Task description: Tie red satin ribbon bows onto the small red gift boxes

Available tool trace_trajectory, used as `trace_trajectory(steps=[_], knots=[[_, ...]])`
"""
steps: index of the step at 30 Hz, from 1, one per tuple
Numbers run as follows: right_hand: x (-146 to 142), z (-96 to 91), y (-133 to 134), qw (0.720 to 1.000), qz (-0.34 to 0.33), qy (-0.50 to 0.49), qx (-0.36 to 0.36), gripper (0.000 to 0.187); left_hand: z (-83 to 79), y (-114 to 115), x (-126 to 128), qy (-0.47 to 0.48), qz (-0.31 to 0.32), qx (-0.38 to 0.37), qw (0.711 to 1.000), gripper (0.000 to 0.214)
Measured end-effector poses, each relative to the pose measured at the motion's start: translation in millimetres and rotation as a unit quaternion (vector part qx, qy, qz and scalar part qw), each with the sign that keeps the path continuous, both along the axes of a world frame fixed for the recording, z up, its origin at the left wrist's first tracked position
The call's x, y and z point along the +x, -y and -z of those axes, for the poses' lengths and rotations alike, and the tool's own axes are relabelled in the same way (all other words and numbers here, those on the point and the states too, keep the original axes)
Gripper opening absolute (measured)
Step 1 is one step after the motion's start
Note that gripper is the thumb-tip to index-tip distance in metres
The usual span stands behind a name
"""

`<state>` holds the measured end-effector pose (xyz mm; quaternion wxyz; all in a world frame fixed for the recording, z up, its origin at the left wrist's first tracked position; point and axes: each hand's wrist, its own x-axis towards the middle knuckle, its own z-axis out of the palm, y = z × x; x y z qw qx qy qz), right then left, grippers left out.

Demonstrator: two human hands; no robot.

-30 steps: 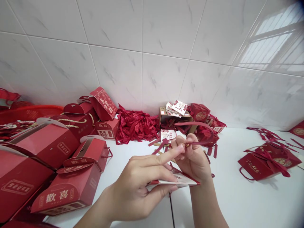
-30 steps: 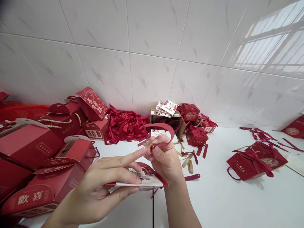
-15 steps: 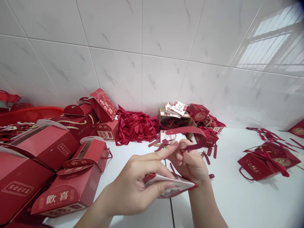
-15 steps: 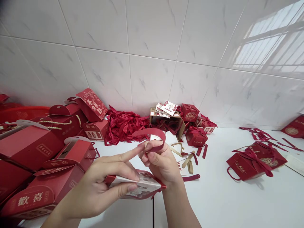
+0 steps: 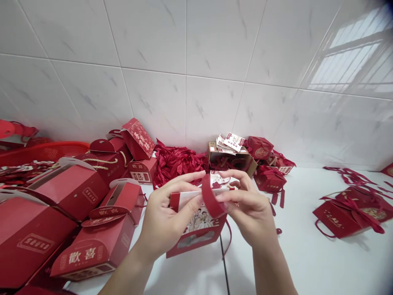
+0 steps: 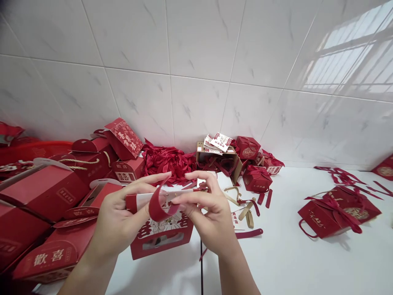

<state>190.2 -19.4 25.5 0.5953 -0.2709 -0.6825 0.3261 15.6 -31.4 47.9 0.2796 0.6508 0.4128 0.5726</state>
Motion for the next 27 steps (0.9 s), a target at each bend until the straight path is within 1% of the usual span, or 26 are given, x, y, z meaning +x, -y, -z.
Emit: trace_trajectory(steps=[2,6,8,12,15,17,18,21,23,25,27], knots=[[-5,0.4,1,0.998,0.023,0.038,0.035,0.024,0.7,1,0,0.005,0.005,0.011,1.0,0.004],[-10,0.5,2,0.994,0.029,0.061,0.081,0.028,2.5,2,0,0.007,0.012,0.024,1.0,0.004],[-10,0.2,4,0.994,0.032,0.056,0.089,0.028,3.1,2,-1,0.01,0.023,0.025,0.999,0.003],[-12,0.0,8,0.996,0.032,0.027,0.082,0.027,2.7,1,-3,0.02,0.052,0.014,0.998,0.003],[-14,0.1,9,0.994,0.059,0.007,0.095,0.029,2.2,0,-2,0.016,0.075,0.015,0.997,0.005],[-15,0.3,10,0.992,0.074,0.002,0.104,0.031,3.3,-1,-2,0.01,0.077,0.026,0.997,0.005],[-16,0.5,10,0.991,0.08,0.003,0.109,0.032,4.3,-2,-2,0.01,0.073,0.036,0.997,0.009],[-19,1.3,10,0.986,0.096,0.007,0.137,0.034,8.8,-2,-3,0.009,0.065,0.08,0.995,0.03],[-23,1.8,12,0.984,0.102,-0.002,0.149,0.033,11.6,-3,-6,0.002,0.067,0.107,0.992,0.034],[-27,1.8,14,0.986,0.097,-0.045,0.128,0.037,13.2,-3,-7,-0.009,0.067,0.122,0.99,0.032],[-29,1.6,18,0.988,0.081,-0.091,0.092,0.046,13.6,-3,-8,-0.022,0.065,0.14,0.988,0.029]])
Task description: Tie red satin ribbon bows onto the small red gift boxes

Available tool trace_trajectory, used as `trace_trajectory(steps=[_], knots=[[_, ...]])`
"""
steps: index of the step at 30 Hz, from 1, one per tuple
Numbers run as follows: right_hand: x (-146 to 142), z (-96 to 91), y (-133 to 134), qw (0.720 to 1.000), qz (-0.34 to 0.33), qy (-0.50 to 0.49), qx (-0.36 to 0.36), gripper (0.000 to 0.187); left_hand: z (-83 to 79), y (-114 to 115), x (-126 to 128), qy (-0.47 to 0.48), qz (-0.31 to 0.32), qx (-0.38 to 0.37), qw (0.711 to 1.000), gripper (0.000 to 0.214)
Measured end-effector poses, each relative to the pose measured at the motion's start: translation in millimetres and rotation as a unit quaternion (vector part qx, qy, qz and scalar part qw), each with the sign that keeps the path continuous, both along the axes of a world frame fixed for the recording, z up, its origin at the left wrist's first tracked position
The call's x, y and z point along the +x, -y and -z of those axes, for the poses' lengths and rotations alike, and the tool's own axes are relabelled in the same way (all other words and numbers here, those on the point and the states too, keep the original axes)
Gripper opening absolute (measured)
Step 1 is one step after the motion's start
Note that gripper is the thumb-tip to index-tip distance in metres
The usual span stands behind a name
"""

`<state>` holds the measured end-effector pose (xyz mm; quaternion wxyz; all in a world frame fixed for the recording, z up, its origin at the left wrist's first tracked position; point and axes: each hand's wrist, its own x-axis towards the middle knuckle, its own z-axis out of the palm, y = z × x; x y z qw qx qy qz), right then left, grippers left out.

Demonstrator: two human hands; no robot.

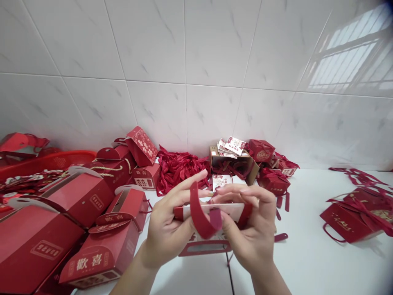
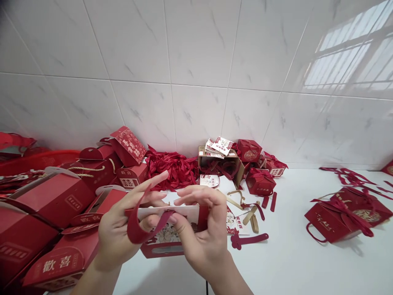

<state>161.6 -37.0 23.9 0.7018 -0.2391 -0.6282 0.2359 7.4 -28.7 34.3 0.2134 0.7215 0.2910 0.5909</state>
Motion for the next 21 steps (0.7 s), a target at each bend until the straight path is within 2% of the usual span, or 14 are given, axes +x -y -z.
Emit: trace_trajectory(steps=[2,5,7,10,14,18,21], knots=[[1,-0.1,4,0.999,-0.014,-0.009,-0.031,0.048,-0.1,0,0,-0.012,0.002,0.021,1.0,0.026],[6,0.4,8,0.999,-0.015,0.027,-0.04,0.033,0.2,1,3,-0.015,0.015,0.048,0.999,0.018],[9,1.0,9,0.999,-0.012,0.034,-0.011,0.026,0.5,3,5,0.009,0.042,0.046,0.998,0.02],[13,1.1,7,0.998,-0.003,0.04,0.041,0.026,-0.9,7,6,0.069,0.077,-0.004,0.995,0.032],[19,-0.6,1,0.991,0.015,0.103,0.08,0.026,-6.6,10,5,0.106,0.027,-0.045,0.993,0.043],[22,-2.9,-2,0.978,0.012,0.174,0.116,0.024,-10.4,11,1,0.023,-0.01,-0.039,0.999,0.021],[21,-3.5,-2,0.972,0.012,0.197,0.127,0.024,-10.6,13,1,0.006,-0.017,-0.052,0.998,0.017]])
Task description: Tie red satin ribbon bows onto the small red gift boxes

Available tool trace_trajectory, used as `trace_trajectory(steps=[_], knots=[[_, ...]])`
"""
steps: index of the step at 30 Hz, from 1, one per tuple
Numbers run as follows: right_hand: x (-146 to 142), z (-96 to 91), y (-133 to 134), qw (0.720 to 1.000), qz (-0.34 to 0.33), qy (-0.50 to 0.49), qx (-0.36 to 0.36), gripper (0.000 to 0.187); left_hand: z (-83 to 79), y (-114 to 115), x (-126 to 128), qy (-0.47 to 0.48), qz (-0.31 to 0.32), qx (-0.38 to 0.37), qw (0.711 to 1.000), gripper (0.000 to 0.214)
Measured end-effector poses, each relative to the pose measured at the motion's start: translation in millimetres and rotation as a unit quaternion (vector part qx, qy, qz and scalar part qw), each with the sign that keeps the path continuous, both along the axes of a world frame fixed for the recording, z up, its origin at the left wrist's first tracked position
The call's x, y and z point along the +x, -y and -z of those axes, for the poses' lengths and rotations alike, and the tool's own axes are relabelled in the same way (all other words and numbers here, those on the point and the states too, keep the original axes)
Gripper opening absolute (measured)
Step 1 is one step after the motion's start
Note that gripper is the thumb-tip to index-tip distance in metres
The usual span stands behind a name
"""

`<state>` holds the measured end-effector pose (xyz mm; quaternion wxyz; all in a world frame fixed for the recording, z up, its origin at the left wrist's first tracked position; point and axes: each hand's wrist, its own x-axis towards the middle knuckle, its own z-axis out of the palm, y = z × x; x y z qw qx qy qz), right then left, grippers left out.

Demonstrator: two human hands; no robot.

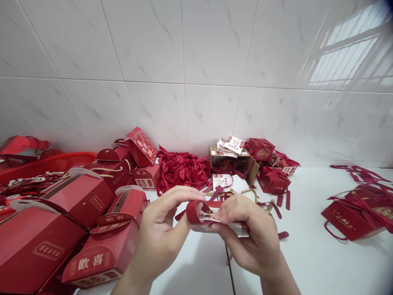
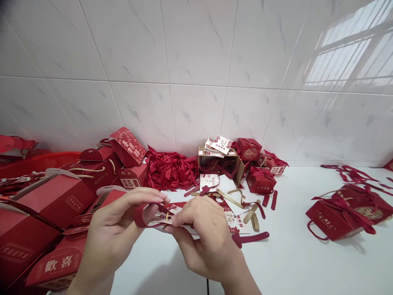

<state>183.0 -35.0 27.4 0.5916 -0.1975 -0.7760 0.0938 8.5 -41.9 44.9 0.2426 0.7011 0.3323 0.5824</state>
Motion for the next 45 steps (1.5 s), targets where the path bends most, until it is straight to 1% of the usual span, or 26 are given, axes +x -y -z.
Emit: trace_trajectory(steps=[3,5,8,14,18,21,24,26,28,30,33,39,42,45], knots=[[-1,0.0,0,1.0,0.001,0.0,0.004,0.023,-0.1,2,1,0.017,0.016,-0.036,0.999,0.015],[-1,0.0,-1,1.0,-0.003,-0.005,0.004,0.023,-0.4,2,2,0.034,0.018,-0.046,0.998,0.013],[-1,0.4,-1,1.0,-0.005,-0.007,0.004,0.023,-0.8,3,3,0.048,0.013,-0.046,0.998,0.013],[-1,1.7,-2,1.0,-0.005,-0.009,0.007,0.024,0.1,2,2,0.046,0.019,-0.037,0.998,0.014],[0,0.6,-2,1.0,-0.002,-0.014,0.011,0.024,0.2,1,0,0.021,0.063,-0.005,0.998,0.018],[-1,-0.4,-2,0.999,0.011,-0.016,0.028,0.025,-0.4,1,-2,-0.001,0.098,0.036,0.995,0.021],[-2,0.2,-4,0.999,0.0,-0.023,0.047,0.028,-1.6,0,-4,-0.007,0.128,0.084,0.988,0.023],[-2,1.3,-5,0.997,-0.013,-0.035,0.061,0.029,-2.9,-1,-5,-0.02,0.139,0.12,0.983,0.022],[-3,2.0,-5,0.996,-0.012,-0.05,0.079,0.031,-4.3,-2,-6,-0.039,0.142,0.152,0.977,0.021],[-2,1.7,-4,0.994,-0.008,-0.06,0.089,0.032,-5.6,-2,-8,-0.054,0.146,0.164,0.974,0.021],[-1,-0.6,-2,0.995,-0.007,-0.05,0.09,0.03,-6.4,-1,-10,-0.059,0.146,0.146,0.977,0.021],[3,-2.7,3,0.996,-0.008,-0.008,0.086,0.03,-4.7,9,-11,-0.045,0.153,0.029,0.987,0.028],[4,-3.0,4,0.996,0.002,-0.007,0.091,0.028,-1.2,14,-11,-0.037,0.135,0.006,0.99,0.034],[5,-4.6,6,0.995,0.02,-0.008,0.101,0.024,1.9,16,-11,-0.035,0.109,-0.006,0.993,0.044]])
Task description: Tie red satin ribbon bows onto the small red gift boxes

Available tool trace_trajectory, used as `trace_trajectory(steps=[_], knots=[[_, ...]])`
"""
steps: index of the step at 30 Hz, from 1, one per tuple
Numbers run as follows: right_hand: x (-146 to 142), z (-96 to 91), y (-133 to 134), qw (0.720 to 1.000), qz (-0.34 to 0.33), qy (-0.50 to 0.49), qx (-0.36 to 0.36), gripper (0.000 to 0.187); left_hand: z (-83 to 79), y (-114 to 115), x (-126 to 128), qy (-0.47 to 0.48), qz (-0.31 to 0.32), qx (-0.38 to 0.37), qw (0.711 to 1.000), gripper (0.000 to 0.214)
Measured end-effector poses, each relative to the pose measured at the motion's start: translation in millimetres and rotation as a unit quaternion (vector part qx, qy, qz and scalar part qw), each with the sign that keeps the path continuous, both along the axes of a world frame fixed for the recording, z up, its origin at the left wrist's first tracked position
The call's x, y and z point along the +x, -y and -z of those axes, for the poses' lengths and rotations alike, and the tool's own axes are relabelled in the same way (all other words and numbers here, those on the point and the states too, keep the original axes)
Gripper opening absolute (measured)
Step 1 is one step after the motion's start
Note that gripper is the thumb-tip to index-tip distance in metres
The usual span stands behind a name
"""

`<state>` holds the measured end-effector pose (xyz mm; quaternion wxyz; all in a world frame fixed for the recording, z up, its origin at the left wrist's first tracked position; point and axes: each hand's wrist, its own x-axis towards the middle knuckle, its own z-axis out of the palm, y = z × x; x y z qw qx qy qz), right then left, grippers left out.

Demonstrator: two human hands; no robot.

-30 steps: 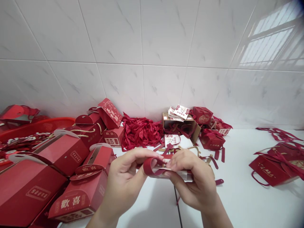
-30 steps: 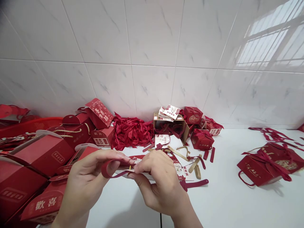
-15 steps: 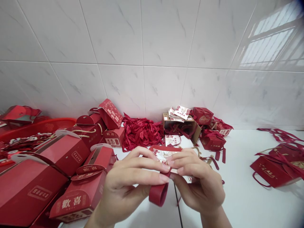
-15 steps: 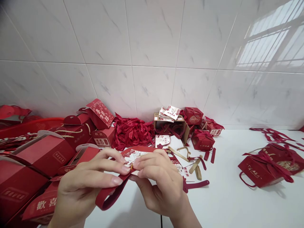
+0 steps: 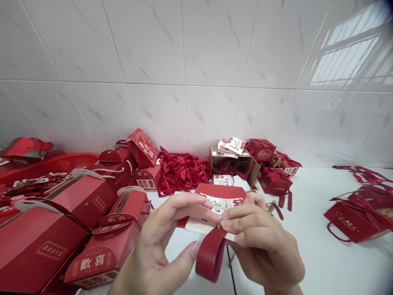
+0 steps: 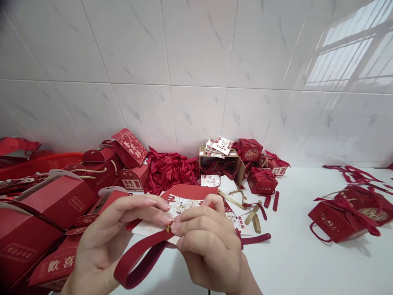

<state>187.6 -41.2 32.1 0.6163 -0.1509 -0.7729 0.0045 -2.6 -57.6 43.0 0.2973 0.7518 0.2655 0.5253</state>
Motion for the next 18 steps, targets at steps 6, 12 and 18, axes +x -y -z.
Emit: trace_trajectory(steps=[6,12,18], knots=[[-1,0.5,0,1.0,0.01,0.005,0.009,0.024,0.5,-10,4,-0.006,-0.002,0.072,0.997,0.038],[-5,1.0,-3,0.998,-0.019,-0.013,-0.063,0.028,2.1,-18,5,0.001,-0.014,0.182,0.983,0.03],[-1,-4.0,0,0.992,0.022,0.042,-0.116,0.032,-7.4,-20,6,-0.083,-0.07,0.27,0.957,0.029]])
